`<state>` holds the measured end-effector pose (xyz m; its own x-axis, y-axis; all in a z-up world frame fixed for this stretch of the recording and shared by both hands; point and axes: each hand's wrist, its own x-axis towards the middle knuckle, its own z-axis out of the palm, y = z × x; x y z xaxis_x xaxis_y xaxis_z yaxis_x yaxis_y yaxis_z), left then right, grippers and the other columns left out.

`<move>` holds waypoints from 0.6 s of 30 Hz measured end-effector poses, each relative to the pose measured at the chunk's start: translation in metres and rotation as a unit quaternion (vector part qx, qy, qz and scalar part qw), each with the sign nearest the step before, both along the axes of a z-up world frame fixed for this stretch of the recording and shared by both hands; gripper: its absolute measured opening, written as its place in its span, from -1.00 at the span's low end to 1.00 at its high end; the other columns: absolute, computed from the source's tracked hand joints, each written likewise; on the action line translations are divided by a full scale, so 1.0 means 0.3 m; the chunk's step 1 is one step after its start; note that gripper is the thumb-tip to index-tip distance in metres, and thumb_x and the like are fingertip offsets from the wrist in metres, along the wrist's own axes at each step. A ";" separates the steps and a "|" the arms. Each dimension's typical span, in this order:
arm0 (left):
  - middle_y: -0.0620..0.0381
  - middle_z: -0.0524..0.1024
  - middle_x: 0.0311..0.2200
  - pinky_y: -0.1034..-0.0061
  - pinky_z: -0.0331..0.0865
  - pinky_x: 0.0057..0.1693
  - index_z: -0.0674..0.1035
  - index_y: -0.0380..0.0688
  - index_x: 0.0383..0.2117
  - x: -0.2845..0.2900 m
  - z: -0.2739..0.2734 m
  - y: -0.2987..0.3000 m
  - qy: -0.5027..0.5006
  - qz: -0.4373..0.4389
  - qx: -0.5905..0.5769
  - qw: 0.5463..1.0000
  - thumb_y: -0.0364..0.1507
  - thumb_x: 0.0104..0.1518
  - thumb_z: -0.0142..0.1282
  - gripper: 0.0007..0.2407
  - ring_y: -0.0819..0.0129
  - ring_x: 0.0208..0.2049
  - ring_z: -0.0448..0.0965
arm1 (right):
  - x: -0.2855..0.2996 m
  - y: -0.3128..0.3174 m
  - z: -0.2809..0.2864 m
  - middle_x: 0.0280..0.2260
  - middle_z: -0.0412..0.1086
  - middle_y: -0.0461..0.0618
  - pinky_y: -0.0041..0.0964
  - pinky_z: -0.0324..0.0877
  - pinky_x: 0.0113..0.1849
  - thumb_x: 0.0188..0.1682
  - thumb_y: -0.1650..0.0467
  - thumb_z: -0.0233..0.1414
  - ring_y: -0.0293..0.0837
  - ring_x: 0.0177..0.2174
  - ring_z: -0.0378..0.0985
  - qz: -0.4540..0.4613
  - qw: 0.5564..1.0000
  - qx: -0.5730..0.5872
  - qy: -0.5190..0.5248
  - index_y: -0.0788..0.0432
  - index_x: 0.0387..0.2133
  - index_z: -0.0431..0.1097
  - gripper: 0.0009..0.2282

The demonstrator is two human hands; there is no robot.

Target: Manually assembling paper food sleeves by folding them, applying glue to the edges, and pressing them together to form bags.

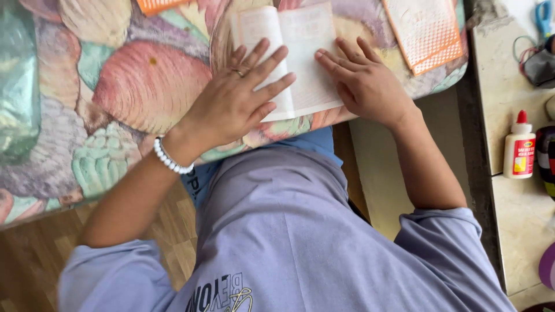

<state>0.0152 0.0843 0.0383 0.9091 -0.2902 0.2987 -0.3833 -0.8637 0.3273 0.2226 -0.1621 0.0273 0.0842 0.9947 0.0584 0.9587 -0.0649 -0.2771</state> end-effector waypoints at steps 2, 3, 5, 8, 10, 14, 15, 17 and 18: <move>-0.10 0.05 0.44 -0.12 -0.13 0.46 0.30 -0.04 0.38 0.050 -0.047 0.047 0.052 -0.012 0.042 0.998 -0.35 0.41 -0.09 -0.60 -0.10 0.46 -0.03 | 0.049 -0.014 0.015 0.23 0.32 0.35 0.27 -0.14 0.33 0.11 0.54 -0.14 0.40 0.31 0.14 -0.026 1.000 0.009 -0.011 0.31 0.39 0.11 -0.49; -0.04 0.05 0.45 -0.11 -0.26 0.45 0.26 0.03 0.39 0.067 -0.074 0.069 0.109 -0.018 0.082 0.990 -0.28 0.39 -0.22 -0.57 -0.03 0.46 -0.04 | 0.067 -0.021 0.016 0.19 0.36 0.46 0.25 -0.18 0.34 0.07 0.55 -0.13 0.43 0.30 0.16 -0.048 0.999 0.016 -0.016 0.33 0.38 0.15 -0.47; -0.06 0.10 0.44 -0.17 -0.21 0.44 0.32 0.00 0.37 0.057 -0.091 0.083 0.088 -0.024 0.075 0.993 -0.30 0.39 -0.17 -0.59 -0.05 0.45 0.02 | 0.112 -0.066 -0.013 0.20 0.37 0.40 0.29 -0.12 0.32 0.08 0.57 -0.09 0.44 0.28 0.19 -0.071 0.997 0.034 -0.016 0.33 0.34 0.21 -0.51; -0.09 0.16 0.42 -0.28 -0.21 0.41 0.37 0.00 0.34 0.055 -0.095 0.068 0.073 -0.020 0.069 0.995 -0.29 0.38 -0.13 -0.60 -0.09 0.43 0.11 | 0.111 -0.159 -0.007 0.18 0.39 0.34 0.30 0.01 0.30 0.15 0.58 -0.01 0.40 0.26 0.24 -0.153 0.984 0.088 0.010 0.36 0.27 0.30 -0.61; -0.11 0.17 0.42 -0.33 -0.26 0.40 0.37 0.02 0.34 0.050 -0.094 0.056 0.080 -0.006 0.073 0.994 -0.27 0.38 -0.14 -0.60 -0.12 0.42 0.12 | 0.096 -0.263 0.007 0.17 0.39 0.33 0.27 0.07 0.29 0.19 0.57 0.04 0.34 0.25 0.27 -0.208 0.969 0.126 0.034 0.40 0.24 0.32 -0.66; -0.08 0.18 0.42 -0.34 -0.21 0.39 0.28 -0.03 0.38 0.052 -0.094 0.063 0.080 0.007 0.083 0.993 -0.24 0.39 -0.18 -0.56 -0.02 0.41 0.15 | 0.049 -0.621 -0.002 0.08 0.43 0.54 0.21 0.31 0.08 0.09 0.53 0.39 0.40 0.08 0.40 -0.375 0.900 0.172 -0.139 0.62 0.13 0.42 -0.57; -0.07 0.20 0.41 -0.34 -0.22 0.40 0.20 -0.11 0.42 0.056 -0.091 0.068 0.080 0.004 0.080 0.994 -0.23 0.40 -0.19 -0.52 0.07 0.42 0.16 | 0.024 -0.728 -0.009 0.04 0.45 0.57 0.25 0.30 0.01 0.06 0.49 0.46 0.44 0.03 0.38 -0.447 0.857 0.149 -0.208 0.65 0.14 0.45 -0.50; -0.10 0.26 0.38 -0.32 -0.12 0.38 0.35 -0.12 0.32 0.060 -0.098 0.086 0.049 -0.007 0.075 0.996 -0.29 0.37 -0.10 -0.59 0.00 0.37 0.22 | -0.004 -0.869 -0.056 -0.01 0.48 0.47 0.20 0.37 -0.10 -0.04 0.53 0.55 0.37 -0.05 0.45 -0.490 0.819 0.146 -0.259 0.58 0.08 0.48 -0.49; -0.12 0.32 0.34 -0.30 -0.02 0.36 0.50 -0.13 0.23 0.063 -0.102 0.093 0.017 -0.013 0.071 0.997 -0.35 0.35 -0.02 -0.65 -0.06 0.32 0.28 | -0.018 -0.941 -0.075 -0.06 0.51 0.37 0.15 0.45 -0.20 -0.14 0.57 0.64 0.32 -0.12 0.53 -0.526 0.779 0.145 -0.309 0.51 0.03 0.52 -0.47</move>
<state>0.0342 0.1123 0.0076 0.9098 -0.3500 0.2230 -0.3963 -0.8924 0.2160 0.2173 -0.4444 0.0048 0.7103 0.3325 0.6205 0.3736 -0.9251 0.0681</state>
